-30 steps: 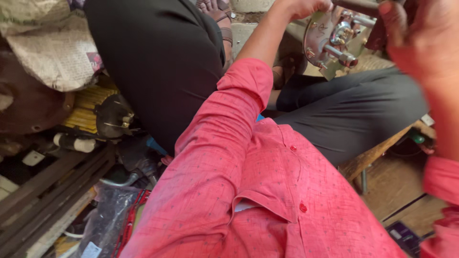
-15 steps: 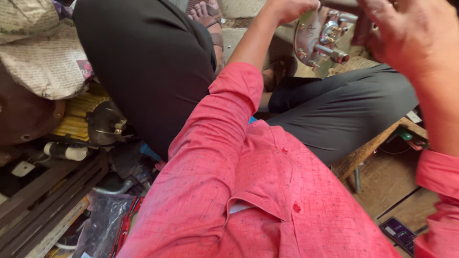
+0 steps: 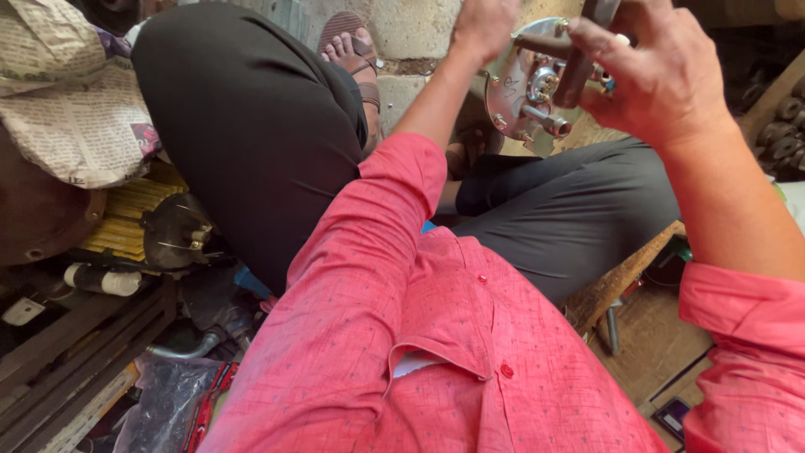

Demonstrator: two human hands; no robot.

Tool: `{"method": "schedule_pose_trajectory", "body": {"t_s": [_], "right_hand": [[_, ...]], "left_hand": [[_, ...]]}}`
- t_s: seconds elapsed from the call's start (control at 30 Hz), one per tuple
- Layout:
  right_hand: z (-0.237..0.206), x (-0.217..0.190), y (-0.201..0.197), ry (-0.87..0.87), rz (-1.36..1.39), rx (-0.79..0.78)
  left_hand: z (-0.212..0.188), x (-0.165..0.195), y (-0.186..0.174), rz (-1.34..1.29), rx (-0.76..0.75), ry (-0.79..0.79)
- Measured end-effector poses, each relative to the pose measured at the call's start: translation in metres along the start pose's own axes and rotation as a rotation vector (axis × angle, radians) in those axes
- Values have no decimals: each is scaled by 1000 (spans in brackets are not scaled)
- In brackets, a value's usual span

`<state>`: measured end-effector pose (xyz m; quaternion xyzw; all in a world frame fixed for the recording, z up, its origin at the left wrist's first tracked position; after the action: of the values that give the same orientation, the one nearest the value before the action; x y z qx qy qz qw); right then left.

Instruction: The person assembles a cylindrical metal electrical device by hand, attaching a circular component with multiple terminals to the cylinder and tightening connections. The person handles the cylinder, terminal block, and small fasteners, and uses a wrench to secure parts.

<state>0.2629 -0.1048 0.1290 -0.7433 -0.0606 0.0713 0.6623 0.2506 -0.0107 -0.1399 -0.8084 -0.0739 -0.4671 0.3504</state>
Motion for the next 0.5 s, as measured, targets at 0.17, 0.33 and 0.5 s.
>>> {"method": "schedule_pose_trajectory", "body": {"t_s": [0.17,0.33,0.5], "right_hand": [[8,-12,-6,-18,23,-33],[14,-12,-7,-35,16,-42],[12,-11,-8,-89,-38,-36]], "left_hand": [[-24,-18,-11,-400,19,-105],[-31,-26,-2,-634,-174,-22],[-33,-26,-5,-458,-98,17]]}}
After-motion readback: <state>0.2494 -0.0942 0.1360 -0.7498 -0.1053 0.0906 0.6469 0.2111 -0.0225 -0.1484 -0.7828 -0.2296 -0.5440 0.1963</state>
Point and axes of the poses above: each hand's wrist, its own z-axis towards the middle knuckle, its own y-axis out of the palm, x = y × z, the point moved 9 cm from there along z, towards the middle knuckle, and after that the axes turned 5 degrees about -y, right-handed, at the moved point
